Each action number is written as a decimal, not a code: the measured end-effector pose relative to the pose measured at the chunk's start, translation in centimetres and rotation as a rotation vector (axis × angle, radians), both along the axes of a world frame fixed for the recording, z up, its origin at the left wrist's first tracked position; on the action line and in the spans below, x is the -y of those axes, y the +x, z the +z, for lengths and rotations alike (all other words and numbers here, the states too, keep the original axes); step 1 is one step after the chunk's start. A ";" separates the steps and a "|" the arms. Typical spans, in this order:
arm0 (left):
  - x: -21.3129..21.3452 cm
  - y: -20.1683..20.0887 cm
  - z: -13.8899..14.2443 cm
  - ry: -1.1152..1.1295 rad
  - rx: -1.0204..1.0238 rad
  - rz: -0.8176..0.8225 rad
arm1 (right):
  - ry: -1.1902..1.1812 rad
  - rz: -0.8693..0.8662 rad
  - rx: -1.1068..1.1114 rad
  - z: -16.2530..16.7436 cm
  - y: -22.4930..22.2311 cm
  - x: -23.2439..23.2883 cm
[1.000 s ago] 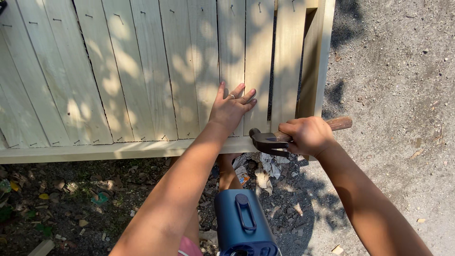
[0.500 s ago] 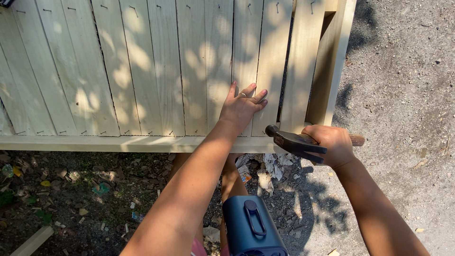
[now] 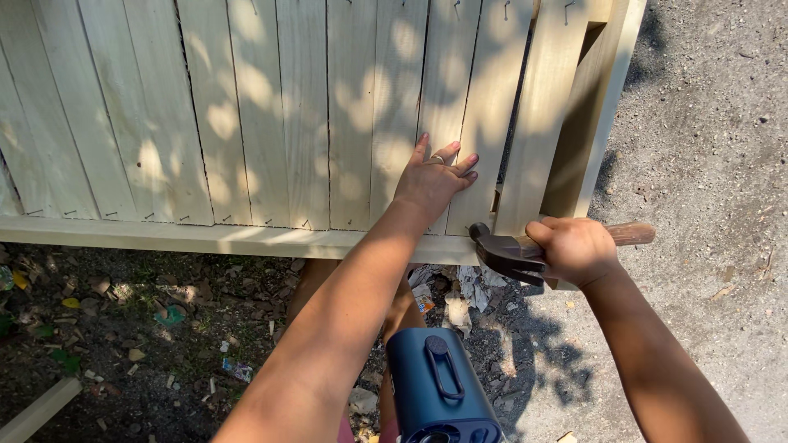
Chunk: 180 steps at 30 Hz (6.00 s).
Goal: The person hammers nails into the slatted frame of a wooden bed outdoors, taking nails from a small cardboard box and driving them along the edge rails. They use a block of wood to press and align slats while hammering, working around the frame.
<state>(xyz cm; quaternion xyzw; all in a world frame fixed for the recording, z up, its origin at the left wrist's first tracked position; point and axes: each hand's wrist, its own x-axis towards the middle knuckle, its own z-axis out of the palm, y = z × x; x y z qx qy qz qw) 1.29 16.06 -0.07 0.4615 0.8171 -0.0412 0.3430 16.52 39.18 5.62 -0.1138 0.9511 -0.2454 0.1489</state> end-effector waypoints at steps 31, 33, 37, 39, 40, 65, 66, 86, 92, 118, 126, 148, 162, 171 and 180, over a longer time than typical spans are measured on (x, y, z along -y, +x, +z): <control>33.1 -18.4 9.1 0.719 -0.192 1.347 | -0.529 -0.787 0.580 2.4 -33.3 41.3; 36.8 -21.9 10.7 0.808 -0.313 1.358 | -0.508 -0.792 0.527 3.7 -37.6 45.9; 43.4 -29.7 12.9 0.899 -0.618 1.273 | -0.438 -0.989 0.816 5.3 -45.4 50.9; 46.2 -33.7 13.0 0.913 -0.611 1.320 | -0.390 -0.989 0.851 5.5 -47.1 51.6; 47.6 -35.7 12.9 0.889 -0.618 1.296 | -0.361 -0.993 0.872 5.4 -47.7 51.7; 48.1 -50.8 7.4 0.109 -0.519 1.031 | 0.225 -0.190 0.795 3.7 -52.2 54.0; 48.1 -50.5 7.7 0.133 -0.556 1.027 | 0.052 -0.495 0.838 3.9 -52.2 53.6; 46.2 -44.3 10.7 0.641 -0.542 1.513 | -0.431 -0.754 0.905 6.3 -40.2 41.0; 43.9 -42.6 10.2 0.671 -0.479 1.706 | -0.715 -0.890 0.865 6.6 -29.4 34.5; 9.9 -5.4 7.6 0.528 0.675 1.246 | -1.030 -1.361 0.316 3.5 -15.4 19.6; 4.0 3.1 6.3 0.784 1.226 1.805 | -1.236 -1.514 0.125 3.0 -8.3 16.3; -4.2 9.1 8.8 0.640 0.455 0.573 | -0.787 -1.449 0.247 4.3 3.6 6.5; -4.8 8.5 -3.9 0.528 0.812 0.818 | -0.811 -1.474 0.184 1.4 7.0 4.1; -7.4 10.0 0.2 0.536 0.722 0.616 | -0.753 -1.455 0.141 1.4 6.2 3.2; -7.2 9.6 0.2 0.626 0.602 0.476 | -0.781 -1.453 0.262 1.1 5.7 3.0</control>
